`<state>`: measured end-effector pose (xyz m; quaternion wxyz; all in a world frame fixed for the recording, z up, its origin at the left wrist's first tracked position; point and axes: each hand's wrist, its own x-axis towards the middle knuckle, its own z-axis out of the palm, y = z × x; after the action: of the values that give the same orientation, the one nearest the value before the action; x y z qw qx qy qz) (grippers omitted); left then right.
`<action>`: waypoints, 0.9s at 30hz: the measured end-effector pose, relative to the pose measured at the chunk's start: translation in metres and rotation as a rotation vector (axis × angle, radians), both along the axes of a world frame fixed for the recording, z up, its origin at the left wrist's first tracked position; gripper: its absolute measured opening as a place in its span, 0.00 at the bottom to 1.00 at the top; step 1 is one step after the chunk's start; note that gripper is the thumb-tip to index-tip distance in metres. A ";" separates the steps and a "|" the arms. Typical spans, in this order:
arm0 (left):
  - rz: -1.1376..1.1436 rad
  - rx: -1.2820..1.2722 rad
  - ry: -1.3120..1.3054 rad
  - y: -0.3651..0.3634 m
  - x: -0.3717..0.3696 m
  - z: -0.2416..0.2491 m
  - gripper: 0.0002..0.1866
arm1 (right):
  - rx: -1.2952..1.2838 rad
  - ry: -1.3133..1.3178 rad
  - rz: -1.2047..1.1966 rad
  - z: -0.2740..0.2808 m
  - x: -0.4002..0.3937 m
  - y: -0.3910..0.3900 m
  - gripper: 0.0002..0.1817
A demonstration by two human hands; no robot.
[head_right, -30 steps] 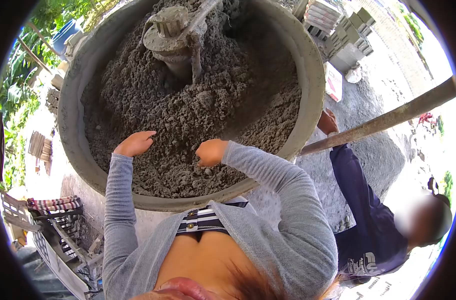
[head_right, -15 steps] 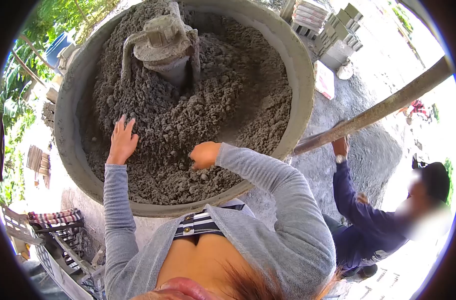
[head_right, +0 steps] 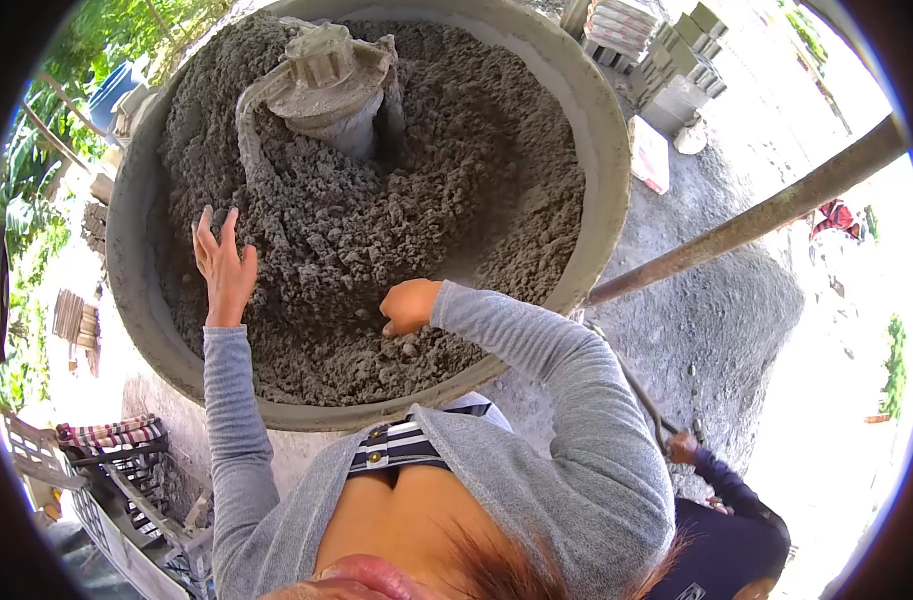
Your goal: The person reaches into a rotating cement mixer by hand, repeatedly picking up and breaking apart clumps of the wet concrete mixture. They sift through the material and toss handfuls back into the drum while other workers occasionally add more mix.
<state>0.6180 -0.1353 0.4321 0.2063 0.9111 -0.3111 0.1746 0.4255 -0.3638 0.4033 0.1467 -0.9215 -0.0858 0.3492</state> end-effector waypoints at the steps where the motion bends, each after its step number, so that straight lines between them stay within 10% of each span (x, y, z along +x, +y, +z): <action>1: 0.003 -0.025 -0.024 0.000 0.000 0.002 0.29 | -0.002 0.039 -0.004 0.004 0.001 0.000 0.25; 12: -0.028 -0.212 0.010 0.008 0.002 0.018 0.14 | -0.006 -0.010 -0.016 0.003 -0.001 0.003 0.23; 21: -0.018 -0.281 -0.075 0.019 0.012 0.017 0.09 | 0.423 -0.801 -0.063 0.061 0.018 0.013 0.12; 27: -0.035 -0.342 -0.061 0.026 0.020 0.015 0.09 | 0.310 -0.817 -0.239 0.075 0.024 -0.007 0.12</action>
<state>0.6384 -0.1096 0.4475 0.3516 0.8516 -0.2987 0.2488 0.4493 -0.3711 0.4787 0.2763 -0.9543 -0.0811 -0.0795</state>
